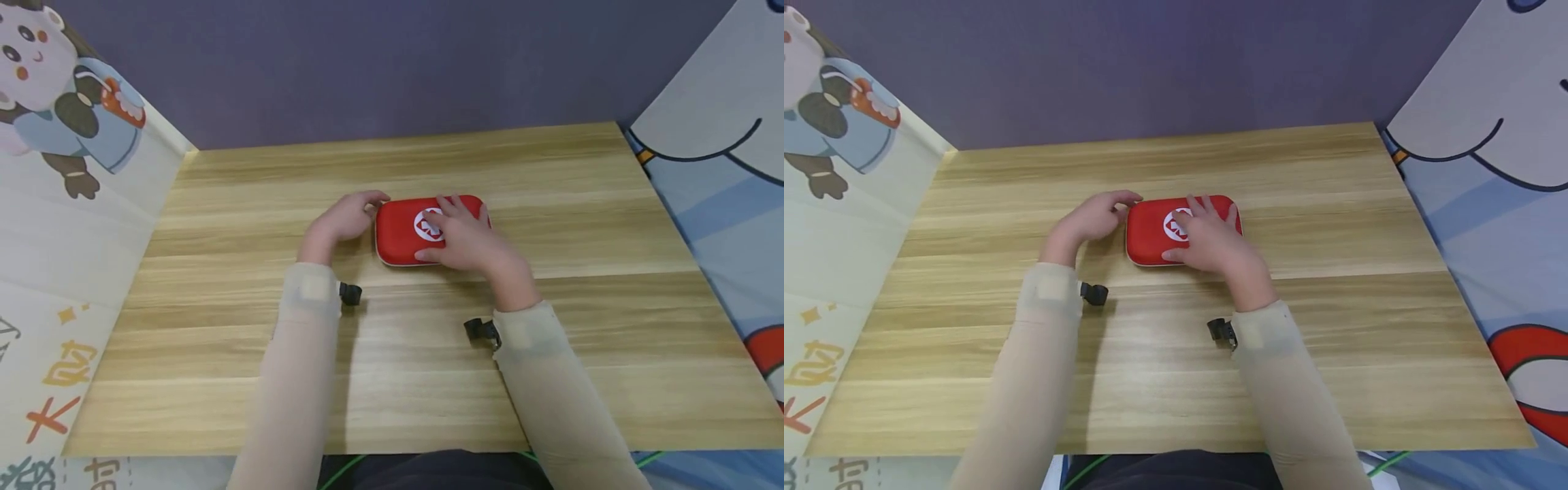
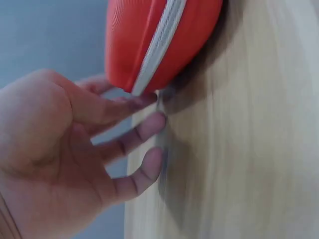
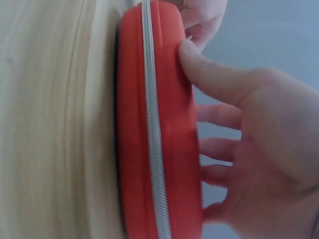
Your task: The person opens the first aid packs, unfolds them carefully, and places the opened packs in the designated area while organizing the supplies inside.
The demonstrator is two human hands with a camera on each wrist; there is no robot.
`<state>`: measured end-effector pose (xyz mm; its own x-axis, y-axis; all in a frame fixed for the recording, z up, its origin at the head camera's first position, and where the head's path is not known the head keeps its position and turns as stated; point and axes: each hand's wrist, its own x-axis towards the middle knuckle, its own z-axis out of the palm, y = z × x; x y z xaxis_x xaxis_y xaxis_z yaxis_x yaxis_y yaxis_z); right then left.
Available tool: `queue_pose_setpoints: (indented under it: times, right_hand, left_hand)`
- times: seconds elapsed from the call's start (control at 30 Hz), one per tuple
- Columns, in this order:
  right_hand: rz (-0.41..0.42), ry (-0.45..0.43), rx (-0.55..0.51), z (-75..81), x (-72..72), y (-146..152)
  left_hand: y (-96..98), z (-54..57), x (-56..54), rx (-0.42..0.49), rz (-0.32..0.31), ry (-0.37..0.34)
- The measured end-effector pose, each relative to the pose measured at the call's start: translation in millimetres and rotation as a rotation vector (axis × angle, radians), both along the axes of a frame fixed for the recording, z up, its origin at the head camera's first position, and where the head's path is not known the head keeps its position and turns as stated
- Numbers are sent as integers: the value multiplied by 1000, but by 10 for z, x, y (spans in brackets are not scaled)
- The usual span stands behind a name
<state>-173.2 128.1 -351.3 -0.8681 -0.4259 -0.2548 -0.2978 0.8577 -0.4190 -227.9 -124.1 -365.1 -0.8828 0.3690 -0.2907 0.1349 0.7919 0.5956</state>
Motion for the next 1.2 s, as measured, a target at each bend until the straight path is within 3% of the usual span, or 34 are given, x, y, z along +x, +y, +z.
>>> queue_pose_setpoints:
  times: [0.23, 0.3, 0.4, 0.57, 0.87, 1.2]
  right_hand:
    - [15, -33, -2, 2, -17, 23]
    - [21, -39, -5, 5, -20, 27]
    - [26, -46, -2, 5, -8, 33]
    - [23, -55, -9, -14, 23, 30]
    - [21, -36, -9, -25, 10, 40]
    - [19, -40, 6, -25, 14, 36]
  left_hand:
    - [16, 50, -234, 21, -96, -149]
    - [10, 61, -281, 0, -116, -147]
    - [-11, 43, -320, -56, -141, -83]
    - [-77, -33, -333, -107, -111, -25]
    - [-85, -79, -389, 11, -88, -111]
    - [-73, -82, -392, 1, -68, -116]
